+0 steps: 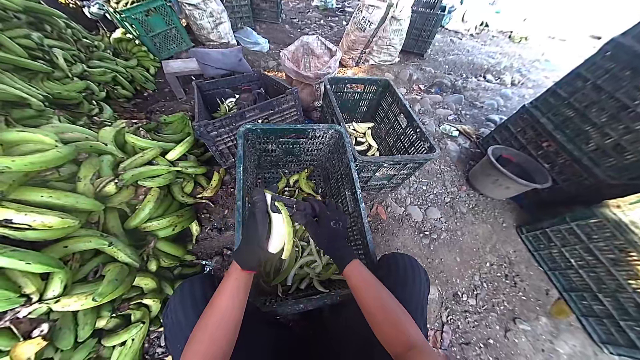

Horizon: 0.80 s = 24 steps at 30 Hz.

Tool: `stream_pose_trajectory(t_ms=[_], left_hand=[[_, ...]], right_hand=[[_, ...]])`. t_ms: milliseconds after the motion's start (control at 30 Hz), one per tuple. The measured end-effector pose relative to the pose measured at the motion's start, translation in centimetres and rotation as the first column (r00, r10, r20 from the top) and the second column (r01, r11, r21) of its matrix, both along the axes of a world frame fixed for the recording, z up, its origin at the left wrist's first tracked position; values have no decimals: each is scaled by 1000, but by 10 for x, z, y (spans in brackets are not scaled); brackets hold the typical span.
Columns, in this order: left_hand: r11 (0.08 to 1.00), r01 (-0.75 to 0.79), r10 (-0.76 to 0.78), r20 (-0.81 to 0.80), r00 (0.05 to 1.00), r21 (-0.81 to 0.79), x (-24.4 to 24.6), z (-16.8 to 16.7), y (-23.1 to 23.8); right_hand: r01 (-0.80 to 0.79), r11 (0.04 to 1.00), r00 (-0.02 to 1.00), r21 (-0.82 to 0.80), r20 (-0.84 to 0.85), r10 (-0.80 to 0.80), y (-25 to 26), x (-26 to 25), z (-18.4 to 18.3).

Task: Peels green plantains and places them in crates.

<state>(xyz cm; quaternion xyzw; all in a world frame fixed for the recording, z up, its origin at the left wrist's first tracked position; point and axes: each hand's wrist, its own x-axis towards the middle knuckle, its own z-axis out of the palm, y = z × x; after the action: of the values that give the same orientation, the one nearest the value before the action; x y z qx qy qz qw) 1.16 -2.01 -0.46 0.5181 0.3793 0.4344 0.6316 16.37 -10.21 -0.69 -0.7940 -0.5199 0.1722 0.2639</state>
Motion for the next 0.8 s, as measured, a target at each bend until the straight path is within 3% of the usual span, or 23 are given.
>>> stream_pose_trajectory(t_ms=[100, 267, 333, 433, 600, 633, 700, 800], left_hand=[[1000, 27, -27, -42, 999, 0, -7, -12, 5], [924, 336, -306, -176, 936, 181, -18, -1, 6], [908, 355, -265, -354, 897, 222, -18, 4, 2], [876, 420, -287, -444, 849, 237, -22, 6, 1], [754, 618, -339, -675, 655, 222, -20, 15, -9], [794, 568, -340, -615, 712, 218, -18, 9, -8], [925, 362, -304, -349, 887, 114, -13, 2, -3], [987, 11, -4, 41, 999, -160, -8, 13, 3]], right_hand=[[8, 1000, 994, 29, 107, -11, -1, -5, -3], [-11, 995, 1000, 98, 19, 9, -4, 0, -1], [-45, 994, 999, 95, -21, 47, -4, 7, -4], [-70, 993, 993, 91, -85, 77, -12, 13, -7], [-88, 993, 986, 74, -136, 97, -11, 19, -4], [-74, 994, 979, 76, -186, 87, -12, 18, -5], [-21, 995, 964, 97, -262, 45, -14, 15, -8], [-47, 994, 993, 103, -99, 58, -10, 7, -11]])
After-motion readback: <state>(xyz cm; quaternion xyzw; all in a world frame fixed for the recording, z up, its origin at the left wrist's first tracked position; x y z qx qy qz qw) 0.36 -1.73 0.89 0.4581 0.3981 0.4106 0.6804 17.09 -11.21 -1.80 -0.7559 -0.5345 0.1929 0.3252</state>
